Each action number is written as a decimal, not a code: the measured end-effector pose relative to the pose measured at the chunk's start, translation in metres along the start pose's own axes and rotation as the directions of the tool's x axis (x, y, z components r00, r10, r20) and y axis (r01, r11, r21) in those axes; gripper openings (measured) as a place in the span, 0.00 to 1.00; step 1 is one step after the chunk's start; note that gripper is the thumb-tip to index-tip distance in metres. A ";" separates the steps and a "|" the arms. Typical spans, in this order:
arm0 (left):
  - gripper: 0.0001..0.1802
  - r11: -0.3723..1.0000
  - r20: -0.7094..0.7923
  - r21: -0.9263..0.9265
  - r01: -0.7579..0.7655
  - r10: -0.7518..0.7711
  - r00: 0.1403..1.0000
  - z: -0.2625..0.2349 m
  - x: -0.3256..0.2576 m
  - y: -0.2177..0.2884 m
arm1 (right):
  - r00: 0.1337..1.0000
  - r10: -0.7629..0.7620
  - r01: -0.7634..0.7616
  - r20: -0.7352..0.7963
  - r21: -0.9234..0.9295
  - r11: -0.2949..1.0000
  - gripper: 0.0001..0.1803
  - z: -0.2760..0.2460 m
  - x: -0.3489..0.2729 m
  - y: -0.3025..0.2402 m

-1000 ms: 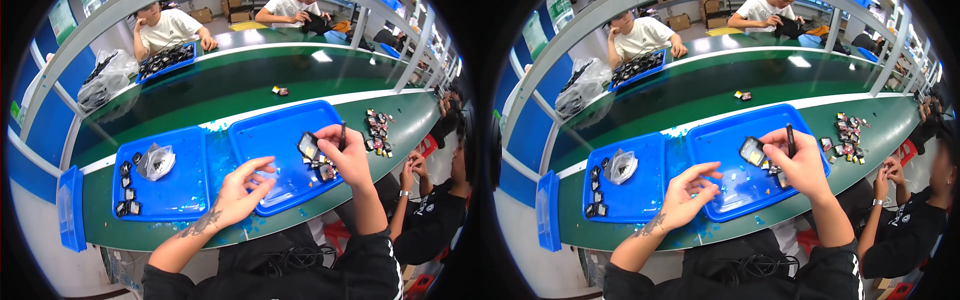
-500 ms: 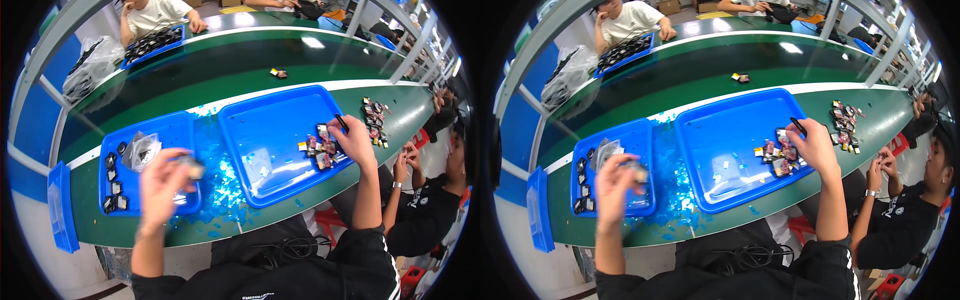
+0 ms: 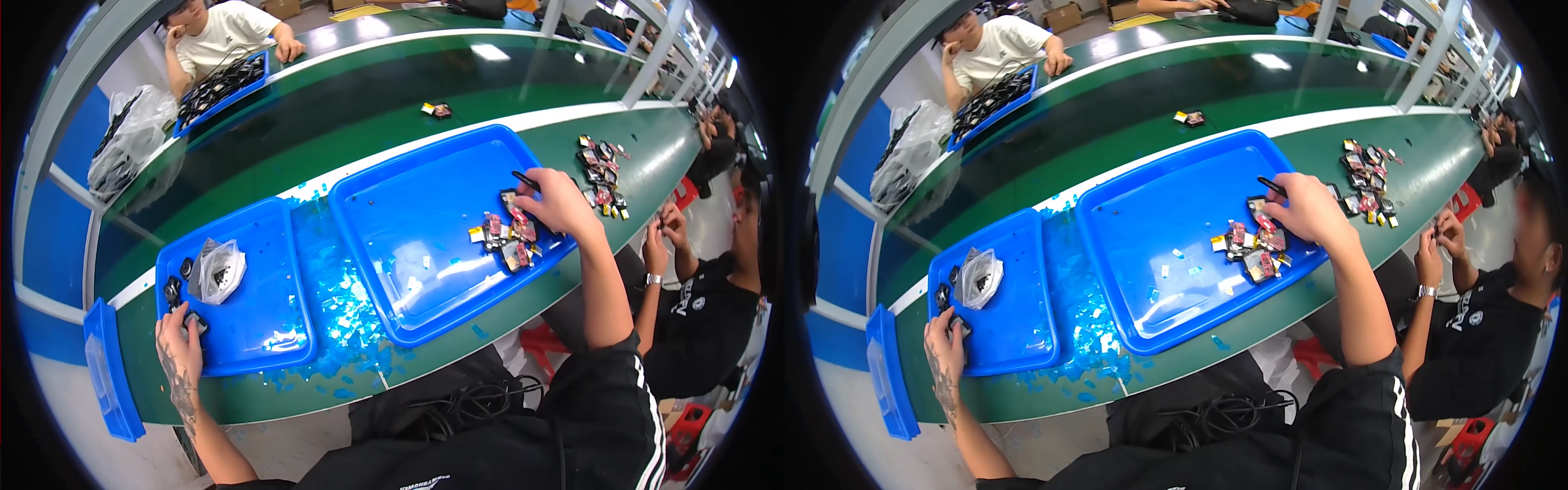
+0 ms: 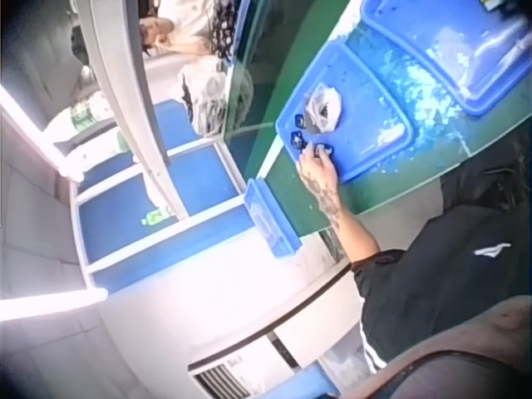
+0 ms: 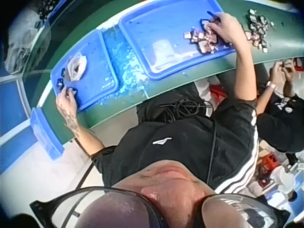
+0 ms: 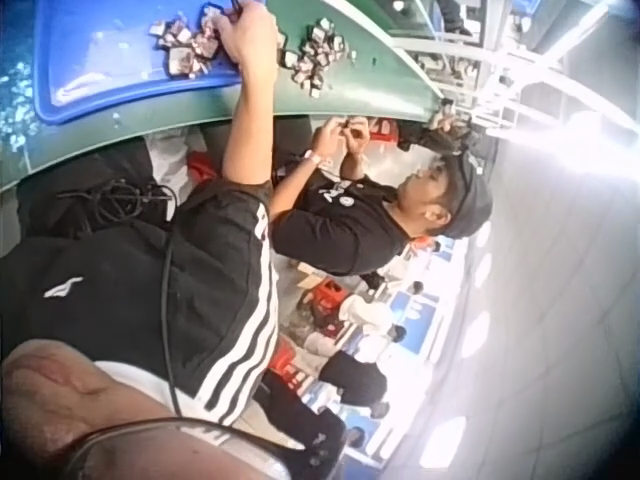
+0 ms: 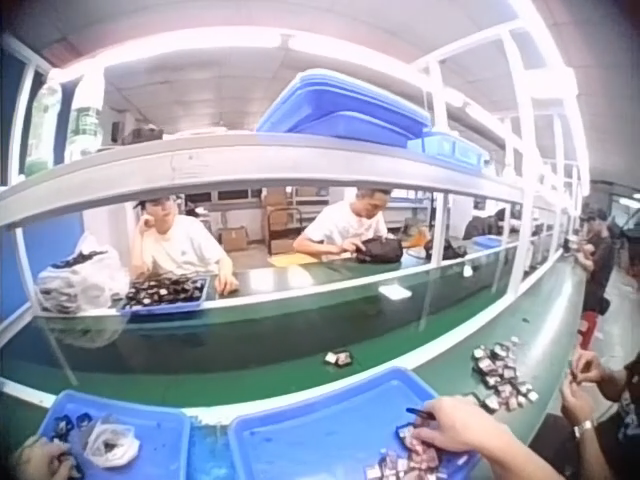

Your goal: The worker is assembling small electronic components, specifically installing internal parts into smartwatch housings using tweezers.

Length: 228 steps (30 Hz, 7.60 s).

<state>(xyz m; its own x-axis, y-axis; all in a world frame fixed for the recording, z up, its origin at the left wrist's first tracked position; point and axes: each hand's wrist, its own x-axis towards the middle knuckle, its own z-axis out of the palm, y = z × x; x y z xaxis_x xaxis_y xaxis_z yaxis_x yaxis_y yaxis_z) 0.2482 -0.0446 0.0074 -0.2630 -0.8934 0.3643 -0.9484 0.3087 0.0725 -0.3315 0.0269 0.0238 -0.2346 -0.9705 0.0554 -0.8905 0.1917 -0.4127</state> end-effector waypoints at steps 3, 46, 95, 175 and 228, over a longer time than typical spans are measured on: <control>0.18 0.999 -0.061 0.019 0.025 -0.024 0.998 -0.003 0.006 0.015 | 1.000 -0.011 0.011 -0.006 0.069 0.998 0.12 0.002 0.002 -0.003; 0.16 -0.096 0.227 -0.957 0.274 0.341 0.912 0.017 0.041 0.240 | 0.995 -0.098 0.034 0.014 0.882 0.471 0.05 0.051 -0.064 -0.126; 0.08 -0.014 0.399 -0.894 0.448 0.431 0.809 0.029 0.022 0.251 | 0.981 -0.150 0.185 -0.123 0.828 0.529 0.02 0.059 -0.079 -0.125; 0.09 -0.347 -0.064 -0.793 0.501 0.865 0.498 0.048 -0.006 0.227 | 0.682 -0.671 0.632 0.291 0.226 0.741 0.08 0.134 0.102 -0.319; 0.14 0.061 0.007 -0.998 -0.008 0.242 0.970 0.028 0.009 0.220 | 0.957 -0.257 0.260 -0.135 0.791 0.554 0.04 0.050 -0.063 -0.168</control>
<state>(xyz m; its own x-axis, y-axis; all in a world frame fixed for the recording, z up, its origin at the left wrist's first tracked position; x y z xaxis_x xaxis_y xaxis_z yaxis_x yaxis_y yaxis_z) 0.0325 0.0056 0.0002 -0.4858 -0.7945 0.3642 0.1211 0.3515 0.9283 -0.1481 0.0487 0.0443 -0.0489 -0.9582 0.2819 -0.2456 -0.2620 -0.9333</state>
